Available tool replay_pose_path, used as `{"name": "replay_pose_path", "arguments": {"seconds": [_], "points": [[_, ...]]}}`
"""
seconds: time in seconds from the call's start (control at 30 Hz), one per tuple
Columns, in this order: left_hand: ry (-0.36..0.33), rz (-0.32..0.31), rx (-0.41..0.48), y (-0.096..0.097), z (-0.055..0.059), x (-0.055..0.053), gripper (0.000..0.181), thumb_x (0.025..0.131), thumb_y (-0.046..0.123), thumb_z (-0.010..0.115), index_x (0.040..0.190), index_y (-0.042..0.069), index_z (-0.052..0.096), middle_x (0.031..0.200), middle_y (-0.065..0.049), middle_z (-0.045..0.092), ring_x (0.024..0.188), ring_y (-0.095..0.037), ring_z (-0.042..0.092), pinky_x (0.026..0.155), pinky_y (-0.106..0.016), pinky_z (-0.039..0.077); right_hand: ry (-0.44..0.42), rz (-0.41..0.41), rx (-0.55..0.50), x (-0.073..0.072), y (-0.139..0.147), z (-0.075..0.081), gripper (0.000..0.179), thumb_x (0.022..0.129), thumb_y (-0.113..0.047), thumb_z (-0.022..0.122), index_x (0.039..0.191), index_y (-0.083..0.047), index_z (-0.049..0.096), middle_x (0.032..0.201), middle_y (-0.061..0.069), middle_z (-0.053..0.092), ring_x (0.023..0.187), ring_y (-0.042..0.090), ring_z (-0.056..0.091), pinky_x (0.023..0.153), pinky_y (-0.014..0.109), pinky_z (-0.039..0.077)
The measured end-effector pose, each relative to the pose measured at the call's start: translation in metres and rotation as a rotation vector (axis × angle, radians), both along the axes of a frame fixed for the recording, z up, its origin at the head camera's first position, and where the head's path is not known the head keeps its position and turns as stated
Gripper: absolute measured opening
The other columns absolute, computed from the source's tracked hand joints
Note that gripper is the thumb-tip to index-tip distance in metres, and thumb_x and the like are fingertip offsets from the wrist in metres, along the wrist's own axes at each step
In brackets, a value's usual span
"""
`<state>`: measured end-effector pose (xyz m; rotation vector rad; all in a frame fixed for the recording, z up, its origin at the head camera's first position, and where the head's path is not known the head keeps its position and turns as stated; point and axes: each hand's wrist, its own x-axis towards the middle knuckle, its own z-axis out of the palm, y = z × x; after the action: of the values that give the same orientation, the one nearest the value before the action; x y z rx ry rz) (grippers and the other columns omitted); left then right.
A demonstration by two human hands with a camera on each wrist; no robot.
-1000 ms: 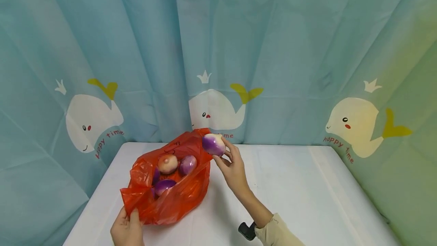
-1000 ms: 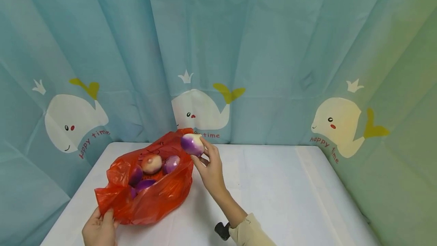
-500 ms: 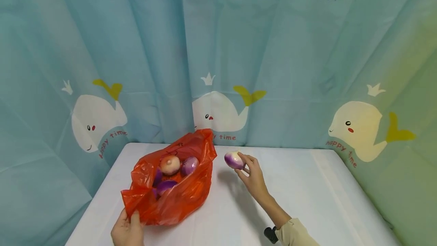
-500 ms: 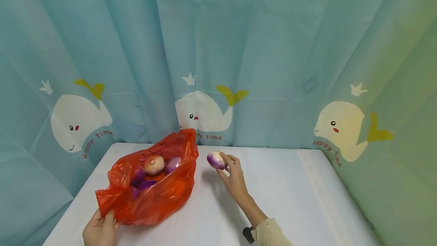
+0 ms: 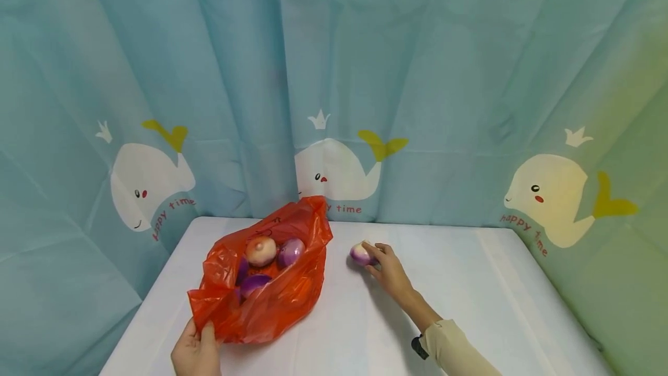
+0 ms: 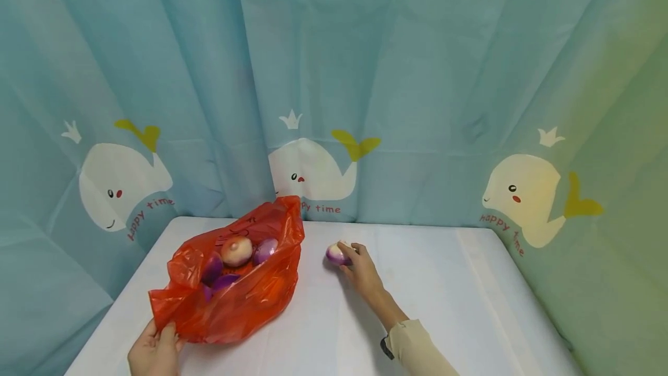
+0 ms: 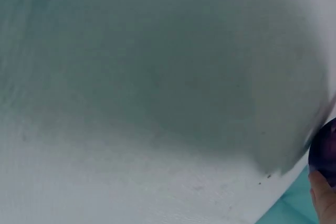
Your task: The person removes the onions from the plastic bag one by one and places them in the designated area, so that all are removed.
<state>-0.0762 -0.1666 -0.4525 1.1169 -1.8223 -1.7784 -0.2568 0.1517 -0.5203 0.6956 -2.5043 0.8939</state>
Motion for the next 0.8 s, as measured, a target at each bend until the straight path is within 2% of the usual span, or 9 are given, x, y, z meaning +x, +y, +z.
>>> {"name": "replay_pose_path", "arguments": {"seconds": [0.13, 0.23, 0.37, 0.43, 0.53, 0.6, 0.67, 0.73, 0.8], "points": [[-0.006, 0.007, -0.031, -0.003, -0.01, -0.003, 0.039, 0.097, 0.005, 0.043, 0.133, -0.008, 0.046, 0.127, -0.026, 0.051, 0.107, -0.034, 0.054, 0.069, -0.019, 0.05, -0.006, 0.02, 0.011, -0.001, 0.001, -0.003, 0.053, 0.073, 0.004, 0.077, 0.122, -0.001, 0.06, 0.112, 0.031, 0.052, 0.099, 0.043, 0.056, 0.083, 0.05, 0.049], [-0.005, 0.002, -0.029, -0.004, -0.011, -0.003, 0.039, 0.097, 0.005, 0.043, 0.134, -0.008, 0.045, 0.129, -0.026, 0.05, 0.109, -0.033, 0.053, 0.083, -0.031, 0.049, -0.013, 0.046, 0.016, 0.0, 0.001, -0.001, 0.052, 0.074, 0.002, 0.077, 0.123, 0.0, 0.06, 0.118, 0.032, 0.051, 0.104, 0.045, 0.055, 0.086, 0.052, 0.047], [-0.023, -0.023, -0.012, -0.003, -0.004, -0.002, 0.041, 0.098, 0.005, 0.04, 0.137, -0.007, 0.04, 0.133, -0.028, 0.044, 0.114, -0.039, 0.048, 0.089, -0.04, 0.041, -0.073, 0.072, 0.038, 0.004, 0.001, 0.004, 0.048, 0.076, -0.002, 0.076, 0.121, 0.002, 0.061, 0.126, 0.032, 0.05, 0.11, 0.046, 0.052, 0.09, 0.051, 0.045], [-0.027, -0.007, -0.029, -0.01, -0.02, -0.006, 0.041, 0.098, 0.009, 0.042, 0.137, -0.005, 0.043, 0.132, -0.026, 0.047, 0.106, -0.026, 0.057, 0.079, -0.032, 0.049, -0.1, 0.079, 0.053, 0.006, 0.001, 0.005, 0.045, 0.078, -0.004, 0.075, 0.12, 0.003, 0.062, 0.128, 0.031, 0.049, 0.112, 0.044, 0.052, 0.092, 0.049, 0.044], [-0.009, 0.008, -0.023, -0.018, -0.032, -0.009, 0.041, 0.098, 0.009, 0.043, 0.137, -0.005, 0.043, 0.131, -0.027, 0.047, 0.104, -0.026, 0.058, 0.077, -0.033, 0.05, -0.081, 0.085, 0.06, 0.008, 0.003, 0.004, 0.041, 0.077, -0.005, 0.075, 0.117, 0.002, 0.064, 0.125, 0.029, 0.052, 0.109, 0.042, 0.054, 0.09, 0.047, 0.046], [0.015, 0.029, -0.004, -0.02, -0.036, -0.01, 0.041, 0.097, 0.009, 0.045, 0.135, -0.005, 0.045, 0.128, -0.025, 0.052, 0.099, -0.021, 0.061, 0.069, -0.025, 0.052, -0.043, 0.081, 0.048, 0.009, 0.005, 0.001, 0.039, 0.075, -0.004, 0.077, 0.113, 0.001, 0.066, 0.121, 0.027, 0.055, 0.107, 0.04, 0.056, 0.088, 0.046, 0.047], [0.033, 0.016, 0.027, -0.014, -0.019, -0.006, 0.041, 0.097, 0.004, 0.044, 0.136, -0.007, 0.043, 0.129, -0.028, 0.049, 0.108, -0.035, 0.054, 0.071, -0.025, 0.049, -0.012, 0.071, 0.033, 0.009, 0.008, -0.001, 0.038, 0.072, -0.004, 0.079, 0.109, 0.0, 0.068, 0.117, 0.024, 0.058, 0.104, 0.038, 0.058, 0.087, 0.044, 0.049], [0.025, 0.019, 0.022, -0.01, -0.011, -0.004, 0.04, 0.096, 0.003, 0.043, 0.135, -0.008, 0.043, 0.128, -0.028, 0.049, 0.107, -0.036, 0.054, 0.063, -0.017, 0.049, 0.001, 0.056, 0.03, 0.008, 0.009, -0.003, 0.037, 0.071, -0.005, 0.08, 0.106, -0.002, 0.068, 0.114, 0.022, 0.059, 0.102, 0.037, 0.059, 0.086, 0.043, 0.049], [0.018, 0.021, 0.029, -0.007, -0.005, -0.002, 0.04, 0.096, 0.002, 0.042, 0.135, -0.008, 0.043, 0.129, -0.028, 0.048, 0.108, -0.037, 0.054, 0.061, -0.016, 0.049, -0.005, 0.04, 0.033, 0.008, 0.009, -0.004, 0.038, 0.071, -0.007, 0.08, 0.105, -0.002, 0.065, 0.111, 0.019, 0.058, 0.098, 0.035, 0.06, 0.083, 0.041, 0.051]]}}
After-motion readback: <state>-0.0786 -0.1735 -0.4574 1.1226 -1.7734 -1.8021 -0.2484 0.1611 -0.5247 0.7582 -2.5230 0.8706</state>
